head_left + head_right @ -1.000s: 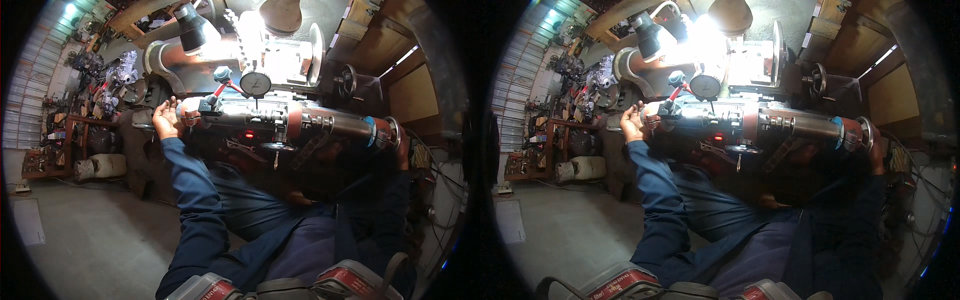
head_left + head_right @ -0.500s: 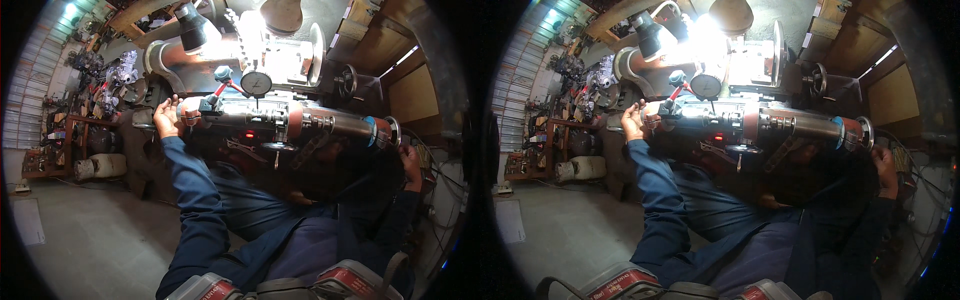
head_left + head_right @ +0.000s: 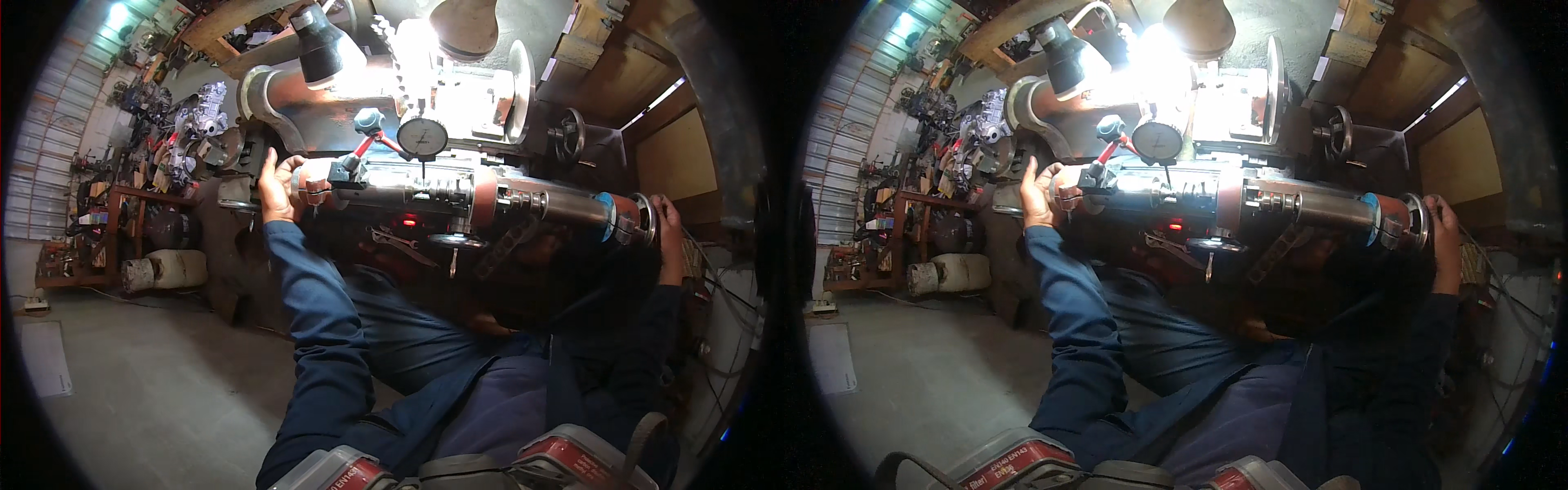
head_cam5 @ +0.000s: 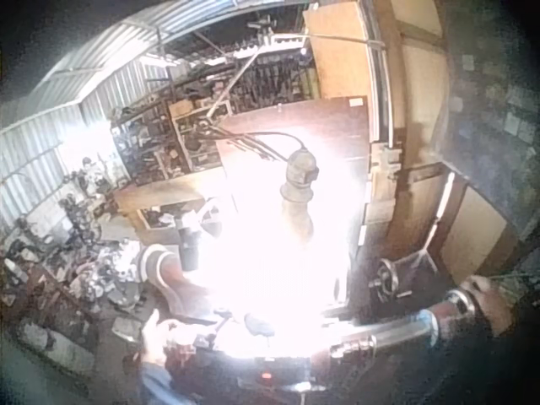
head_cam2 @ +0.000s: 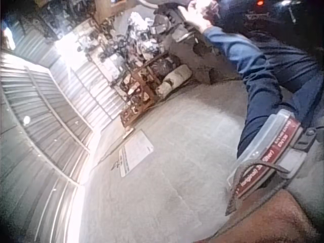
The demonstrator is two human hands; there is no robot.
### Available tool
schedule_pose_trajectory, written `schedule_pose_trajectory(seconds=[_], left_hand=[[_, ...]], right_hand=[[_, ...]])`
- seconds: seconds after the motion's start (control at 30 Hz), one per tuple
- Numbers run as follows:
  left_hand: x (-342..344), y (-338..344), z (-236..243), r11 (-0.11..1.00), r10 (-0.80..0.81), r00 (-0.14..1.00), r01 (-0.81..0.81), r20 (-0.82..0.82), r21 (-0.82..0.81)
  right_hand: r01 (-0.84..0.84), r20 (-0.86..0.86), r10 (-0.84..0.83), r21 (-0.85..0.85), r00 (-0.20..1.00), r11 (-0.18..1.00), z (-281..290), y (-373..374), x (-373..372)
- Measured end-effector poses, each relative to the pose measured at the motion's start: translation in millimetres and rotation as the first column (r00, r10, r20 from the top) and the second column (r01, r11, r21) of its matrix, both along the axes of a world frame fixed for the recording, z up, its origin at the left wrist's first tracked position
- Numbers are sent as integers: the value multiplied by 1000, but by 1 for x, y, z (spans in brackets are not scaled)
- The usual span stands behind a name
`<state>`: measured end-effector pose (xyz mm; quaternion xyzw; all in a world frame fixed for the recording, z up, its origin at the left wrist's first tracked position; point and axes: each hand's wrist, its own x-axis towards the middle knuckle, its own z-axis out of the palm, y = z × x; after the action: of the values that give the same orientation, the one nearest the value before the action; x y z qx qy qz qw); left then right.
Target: The person uses a dial indicator to measure the runout or alignment of a metal part on a lathe, then holds a smaller component and compares it to the machine setup.
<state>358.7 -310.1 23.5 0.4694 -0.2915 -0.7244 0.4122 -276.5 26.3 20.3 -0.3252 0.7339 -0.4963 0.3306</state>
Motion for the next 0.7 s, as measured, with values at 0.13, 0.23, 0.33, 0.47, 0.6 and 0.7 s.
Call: schedule_pose_trajectory(seconds=[0.13,0.23,0.33,0.47,0.6,0.7], left_hand=[[2,-8,5,993,-91,988,99,124,-61],[0,-13,5,984,-159,948,173,276,-30],[5,-21,-3,969,-236,882,247,408,25],[-7,-12,11,964,-266,834,223,483,144],[6,-14,-2,955,-263,858,297,442,-9],[11,-14,-21,941,-135,862,266,489,-210]], right_hand=[[-166,-68,166,6,984,986,-23,-7,-11],[-209,-199,211,30,957,977,-32,2,-5],[-197,-261,217,99,941,975,-43,18,-7],[-137,-243,191,224,951,965,-47,42,-17],[47,-158,-12,215,987,976,-11,31,8],[290,-367,-269,4,890,957,37,2,54]])
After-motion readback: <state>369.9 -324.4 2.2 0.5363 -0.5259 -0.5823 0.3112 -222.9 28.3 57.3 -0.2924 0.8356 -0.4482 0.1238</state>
